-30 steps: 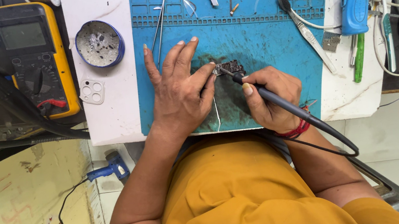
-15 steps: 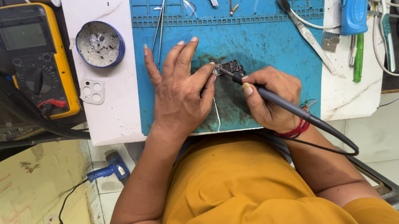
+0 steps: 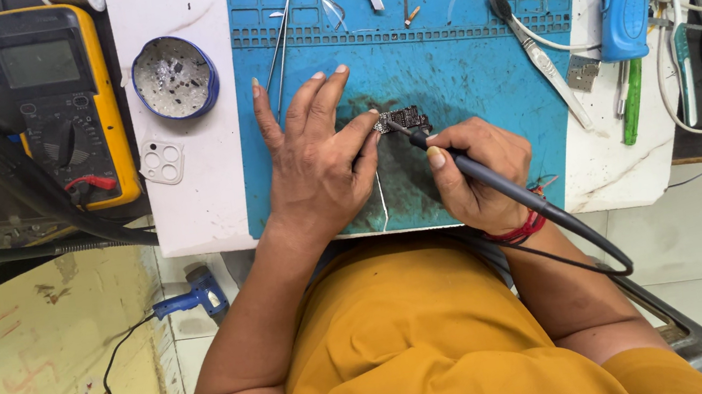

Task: The person solders a phone logic board held on a blue repair mat, steadying the board with one hand while applying a soldering iron to its components with the other. They reposition the board and continue working on different spots, then set the iron aside and reach toward the bench at the end.

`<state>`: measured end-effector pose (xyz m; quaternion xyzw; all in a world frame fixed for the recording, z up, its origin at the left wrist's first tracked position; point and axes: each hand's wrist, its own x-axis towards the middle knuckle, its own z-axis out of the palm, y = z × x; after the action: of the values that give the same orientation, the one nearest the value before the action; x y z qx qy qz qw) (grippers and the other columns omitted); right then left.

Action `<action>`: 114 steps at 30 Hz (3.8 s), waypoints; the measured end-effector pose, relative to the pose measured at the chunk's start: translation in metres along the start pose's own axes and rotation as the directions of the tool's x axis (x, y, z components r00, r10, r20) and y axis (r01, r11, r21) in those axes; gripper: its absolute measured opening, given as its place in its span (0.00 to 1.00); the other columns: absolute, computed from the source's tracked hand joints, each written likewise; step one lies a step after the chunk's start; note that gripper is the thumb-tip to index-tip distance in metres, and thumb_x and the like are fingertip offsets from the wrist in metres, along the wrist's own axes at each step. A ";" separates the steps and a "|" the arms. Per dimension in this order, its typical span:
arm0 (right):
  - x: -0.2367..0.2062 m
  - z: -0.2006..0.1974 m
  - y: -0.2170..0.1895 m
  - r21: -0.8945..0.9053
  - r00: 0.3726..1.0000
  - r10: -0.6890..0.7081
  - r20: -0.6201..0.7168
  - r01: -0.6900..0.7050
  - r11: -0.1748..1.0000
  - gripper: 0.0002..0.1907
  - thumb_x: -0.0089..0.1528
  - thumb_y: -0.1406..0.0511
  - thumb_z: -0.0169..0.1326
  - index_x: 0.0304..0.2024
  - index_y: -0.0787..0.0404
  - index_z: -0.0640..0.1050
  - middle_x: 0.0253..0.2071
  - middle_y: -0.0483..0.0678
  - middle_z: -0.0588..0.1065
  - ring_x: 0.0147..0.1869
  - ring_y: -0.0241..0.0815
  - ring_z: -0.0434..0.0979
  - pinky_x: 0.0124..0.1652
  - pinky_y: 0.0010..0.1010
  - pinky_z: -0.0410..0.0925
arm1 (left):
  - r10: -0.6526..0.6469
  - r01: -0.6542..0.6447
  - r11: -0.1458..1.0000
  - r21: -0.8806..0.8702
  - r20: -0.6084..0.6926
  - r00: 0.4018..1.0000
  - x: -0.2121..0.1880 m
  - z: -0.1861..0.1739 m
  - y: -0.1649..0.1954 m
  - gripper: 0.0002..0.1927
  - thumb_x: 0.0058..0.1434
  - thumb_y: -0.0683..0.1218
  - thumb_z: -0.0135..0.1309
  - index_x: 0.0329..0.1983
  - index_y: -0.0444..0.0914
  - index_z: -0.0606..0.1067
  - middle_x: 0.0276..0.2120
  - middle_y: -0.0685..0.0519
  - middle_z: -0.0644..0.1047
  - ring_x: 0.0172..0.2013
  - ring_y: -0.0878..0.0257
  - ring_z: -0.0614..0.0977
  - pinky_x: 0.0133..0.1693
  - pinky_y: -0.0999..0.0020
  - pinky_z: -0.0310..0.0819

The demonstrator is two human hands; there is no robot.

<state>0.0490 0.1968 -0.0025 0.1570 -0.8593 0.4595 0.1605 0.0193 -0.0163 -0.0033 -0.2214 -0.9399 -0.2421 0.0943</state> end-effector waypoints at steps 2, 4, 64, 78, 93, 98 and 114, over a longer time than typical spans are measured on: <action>0.000 -0.001 0.000 -0.001 1.000 -0.015 0.013 0.015 1.000 0.02 0.66 0.71 0.57 0.40 0.65 0.76 0.29 0.50 0.75 0.29 0.46 0.75 0.32 0.33 0.66 | 0.000 0.000 1.000 -0.004 0.001 1.000 0.000 0.000 0.000 0.09 0.65 0.50 0.62 0.47 0.46 0.83 0.67 0.47 0.70 0.69 0.53 0.65 0.73 0.35 0.29; -0.001 -0.001 0.001 0.000 1.000 -0.022 0.016 0.022 1.000 0.02 0.67 0.71 0.57 0.40 0.64 0.76 0.30 0.51 0.75 0.30 0.46 0.75 0.32 0.33 0.66 | -0.004 0.004 1.000 -0.006 0.004 1.000 0.000 0.000 0.000 0.09 0.65 0.50 0.62 0.47 0.46 0.83 0.67 0.47 0.70 0.69 0.53 0.65 0.73 0.35 0.29; 0.000 -0.002 0.002 0.044 0.998 -0.052 0.033 0.051 0.998 0.04 0.65 0.71 0.58 0.40 0.65 0.75 0.31 0.51 0.76 0.30 0.46 0.76 0.33 0.33 0.67 | 0.046 -0.037 0.995 -0.090 0.106 0.993 0.006 -0.009 0.004 0.50 0.52 0.59 0.68 0.73 0.35 0.59 0.61 0.48 0.74 0.65 0.49 0.70 0.70 0.30 0.21; -0.001 0.000 0.004 0.044 0.997 -0.072 0.035 0.070 0.997 0.04 0.65 0.72 0.57 0.40 0.64 0.74 0.32 0.52 0.77 0.31 0.47 0.76 0.33 0.34 0.67 | 0.047 -0.037 0.995 -0.092 0.107 0.993 0.005 -0.006 0.003 0.49 0.53 0.59 0.68 0.72 0.35 0.60 0.61 0.48 0.74 0.66 0.49 0.70 0.71 0.31 0.21; 0.000 0.000 0.003 0.025 0.997 -0.072 0.032 0.071 0.997 0.04 0.65 0.72 0.57 0.40 0.64 0.75 0.31 0.51 0.76 0.30 0.47 0.76 0.32 0.34 0.67 | 0.046 -0.036 0.995 -0.095 0.111 0.993 0.006 -0.007 0.003 0.49 0.53 0.58 0.68 0.72 0.35 0.60 0.61 0.48 0.74 0.65 0.49 0.70 0.70 0.30 0.23; 0.000 0.000 0.002 0.014 0.997 -0.059 0.039 0.058 0.998 0.04 0.65 0.72 0.58 0.40 0.64 0.75 0.31 0.52 0.76 0.30 0.47 0.76 0.32 0.34 0.67 | 0.047 -0.037 0.995 -0.094 0.114 0.992 0.006 -0.007 0.003 0.49 0.53 0.58 0.67 0.72 0.35 0.60 0.61 0.48 0.74 0.65 0.49 0.70 0.70 0.30 0.23; 0.000 0.000 0.002 0.011 0.998 -0.047 0.044 0.047 0.999 0.04 0.65 0.71 0.58 0.40 0.65 0.76 0.30 0.51 0.76 0.30 0.47 0.76 0.32 0.33 0.67 | 0.044 -0.034 0.996 -0.085 0.121 0.992 0.005 -0.007 0.003 0.48 0.53 0.59 0.67 0.71 0.35 0.61 0.61 0.48 0.73 0.66 0.49 0.70 0.70 0.30 0.22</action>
<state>0.0486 0.1976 -0.0038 0.1883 -0.8565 0.4561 0.1513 0.0163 -0.0152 0.0052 -0.2579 -0.9286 -0.2649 0.0320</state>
